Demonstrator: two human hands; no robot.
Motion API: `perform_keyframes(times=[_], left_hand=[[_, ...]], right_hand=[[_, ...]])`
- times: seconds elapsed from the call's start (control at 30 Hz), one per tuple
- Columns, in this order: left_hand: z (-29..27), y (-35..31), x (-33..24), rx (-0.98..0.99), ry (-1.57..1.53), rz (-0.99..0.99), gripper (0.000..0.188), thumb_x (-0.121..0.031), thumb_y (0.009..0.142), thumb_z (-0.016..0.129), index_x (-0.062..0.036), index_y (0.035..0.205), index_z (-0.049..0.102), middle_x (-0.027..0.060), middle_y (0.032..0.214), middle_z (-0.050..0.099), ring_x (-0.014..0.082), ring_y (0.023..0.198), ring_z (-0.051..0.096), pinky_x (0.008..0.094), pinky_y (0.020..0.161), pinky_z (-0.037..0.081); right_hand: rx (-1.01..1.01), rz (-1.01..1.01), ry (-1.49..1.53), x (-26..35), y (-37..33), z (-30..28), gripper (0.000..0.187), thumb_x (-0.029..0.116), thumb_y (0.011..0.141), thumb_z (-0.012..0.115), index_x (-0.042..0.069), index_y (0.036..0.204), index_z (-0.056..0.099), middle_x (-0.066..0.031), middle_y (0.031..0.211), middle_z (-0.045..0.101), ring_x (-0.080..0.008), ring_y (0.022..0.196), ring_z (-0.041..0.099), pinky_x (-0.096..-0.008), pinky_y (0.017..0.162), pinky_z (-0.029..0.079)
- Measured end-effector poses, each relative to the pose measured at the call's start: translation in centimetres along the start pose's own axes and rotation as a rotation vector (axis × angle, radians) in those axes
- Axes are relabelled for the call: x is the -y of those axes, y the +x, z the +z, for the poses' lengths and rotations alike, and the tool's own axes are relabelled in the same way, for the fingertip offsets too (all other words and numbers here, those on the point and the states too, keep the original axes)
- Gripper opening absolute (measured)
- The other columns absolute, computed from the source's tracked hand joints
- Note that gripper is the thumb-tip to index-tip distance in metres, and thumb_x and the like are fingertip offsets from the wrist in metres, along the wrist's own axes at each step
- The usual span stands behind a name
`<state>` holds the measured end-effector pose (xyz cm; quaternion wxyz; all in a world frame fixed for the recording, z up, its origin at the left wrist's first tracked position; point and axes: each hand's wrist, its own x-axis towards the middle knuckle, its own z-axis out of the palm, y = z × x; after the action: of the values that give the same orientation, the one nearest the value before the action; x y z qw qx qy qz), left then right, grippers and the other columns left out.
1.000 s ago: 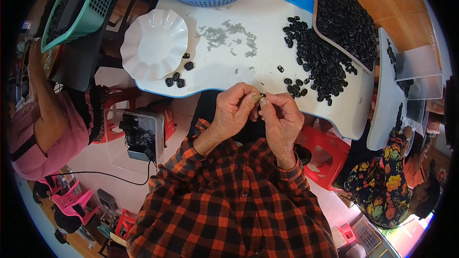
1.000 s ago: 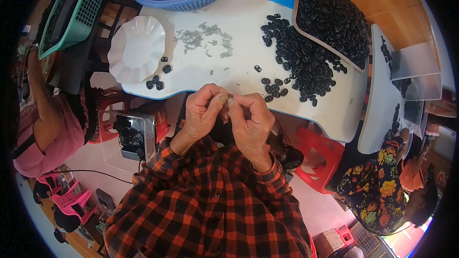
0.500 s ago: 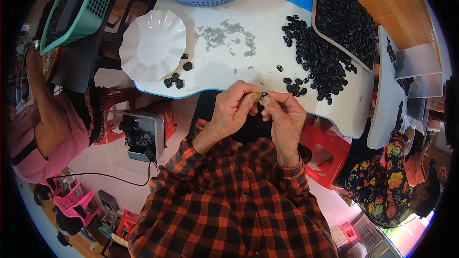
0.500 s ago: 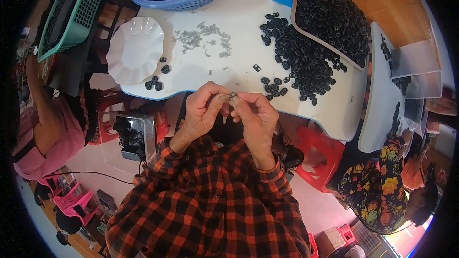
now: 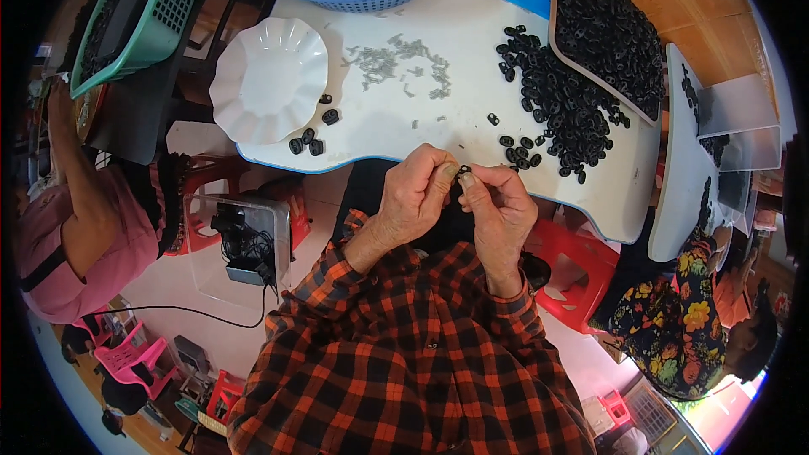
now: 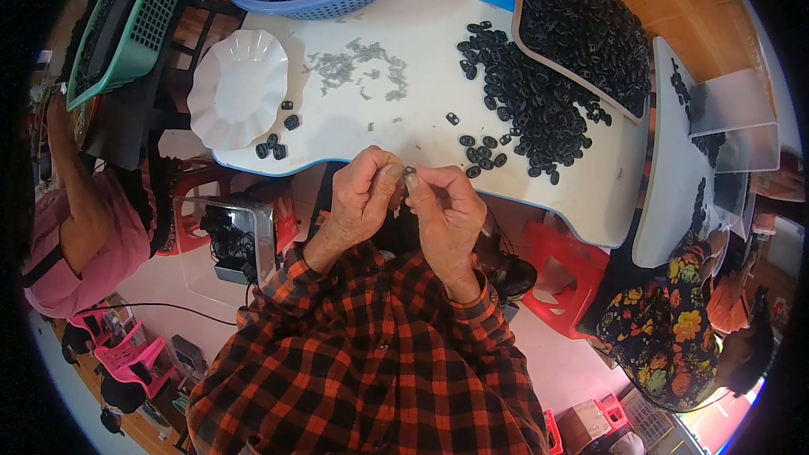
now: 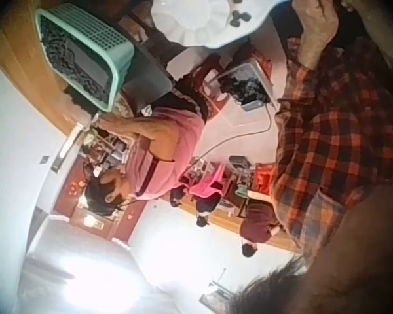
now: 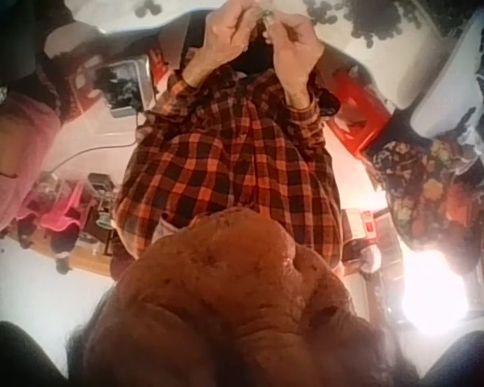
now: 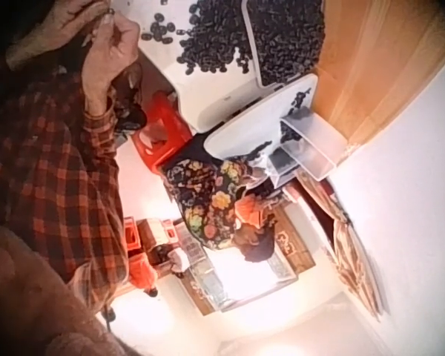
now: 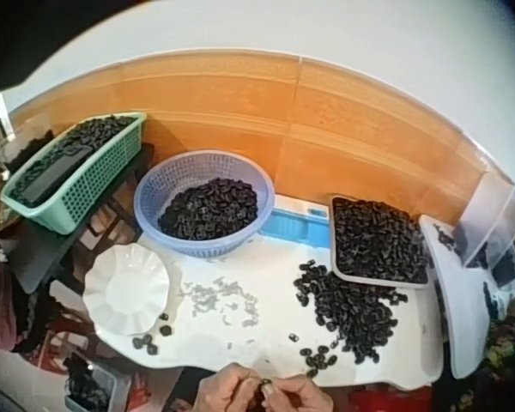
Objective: The person assembles or sorts small black plastic components by hand at a workstation, using baskets, trays, and plates to hold the components.
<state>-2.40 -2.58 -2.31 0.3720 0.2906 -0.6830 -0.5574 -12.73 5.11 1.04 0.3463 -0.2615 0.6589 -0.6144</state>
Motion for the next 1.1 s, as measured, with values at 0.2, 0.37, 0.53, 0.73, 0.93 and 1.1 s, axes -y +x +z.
perform_keyframes(times=[0.2, 0.37, 0.53, 0.73, 0.93, 1.1], left_hand=[[0.4, -0.4, 0.4, 0.009, -0.117, -0.079, 0.010, -0.007, 0.094, 0.051, 0.0007, 0.089, 0.054, 0.0035, 0.063, 0.053, 0.0078, 0.050, 0.051, 0.0224, 0.045, 0.040], [0.5, -0.1, 0.4, 0.026, -0.155, -0.092, 0.011, -0.008, 0.094, 0.051, 0.0003, 0.088, 0.053, 0.0025, 0.061, 0.053, 0.0066, 0.048, 0.049, 0.0220, 0.043, 0.039], [0.5, -0.3, 0.6, 0.018, -0.184, -0.143, 0.011, -0.009, 0.095, 0.050, 0.0008, 0.090, 0.053, 0.0023, 0.063, 0.055, 0.0060, 0.049, 0.050, 0.0209, 0.044, 0.040], [0.6, -0.3, 0.3, 0.016, -0.189, -0.152, 0.012, -0.009, 0.095, 0.050, 0.0011, 0.091, 0.054, 0.0019, 0.064, 0.056, 0.0054, 0.050, 0.052, 0.0202, 0.044, 0.042], [0.7, -0.4, 0.3, 0.024, -0.171, -0.146, 0.012, -0.009, 0.095, 0.050, 0.0013, 0.090, 0.054, 0.0021, 0.064, 0.056, 0.0057, 0.050, 0.052, 0.0202, 0.044, 0.042], [0.9, -0.5, 0.6, 0.029, -0.162, -0.124, 0.011, -0.008, 0.094, 0.051, 0.0010, 0.089, 0.054, 0.0020, 0.063, 0.055, 0.0058, 0.049, 0.051, 0.0204, 0.043, 0.041]], right_hand=[[-0.015, -0.195, -0.152, -0.8, 0.0, 0.1, 0.007, -0.004, 0.084, 0.063, -0.001, 0.089, 0.060, -0.0036, 0.076, 0.059, -0.0067, 0.064, 0.055, -0.0195, 0.057, 0.045], [0.016, -0.300, -0.247, -1.6, 0.5, -0.4, 0.009, -0.004, 0.085, 0.062, -0.001, 0.093, 0.061, -0.0021, 0.079, 0.058, -0.0054, 0.063, 0.055, -0.0187, 0.057, 0.046], [0.064, -0.023, -0.082, -0.8, 0.3, -0.8, 0.011, 0.001, 0.088, 0.059, -0.002, 0.099, 0.062, -0.0039, 0.083, 0.062, -0.0061, 0.065, 0.056, -0.0190, 0.059, 0.047], [0.026, 0.060, 0.004, 0.1, 0.3, -0.7, 0.014, 0.006, 0.088, 0.061, -0.002, 0.100, 0.062, -0.0026, 0.079, 0.064, -0.0051, 0.065, 0.056, -0.0184, 0.060, 0.047], [0.055, 0.081, -0.036, -0.4, 0.4, -1.1, 0.014, 0.006, 0.086, 0.064, -0.002, 0.098, 0.063, -0.0027, 0.077, 0.064, -0.0053, 0.064, 0.057, -0.0183, 0.059, 0.047], [0.045, 0.090, -0.001, -0.8, 0.3, -1.3, 0.013, 0.007, 0.086, 0.065, -0.002, 0.094, 0.062, -0.0028, 0.075, 0.064, -0.0052, 0.062, 0.056, -0.0187, 0.057, 0.047]])
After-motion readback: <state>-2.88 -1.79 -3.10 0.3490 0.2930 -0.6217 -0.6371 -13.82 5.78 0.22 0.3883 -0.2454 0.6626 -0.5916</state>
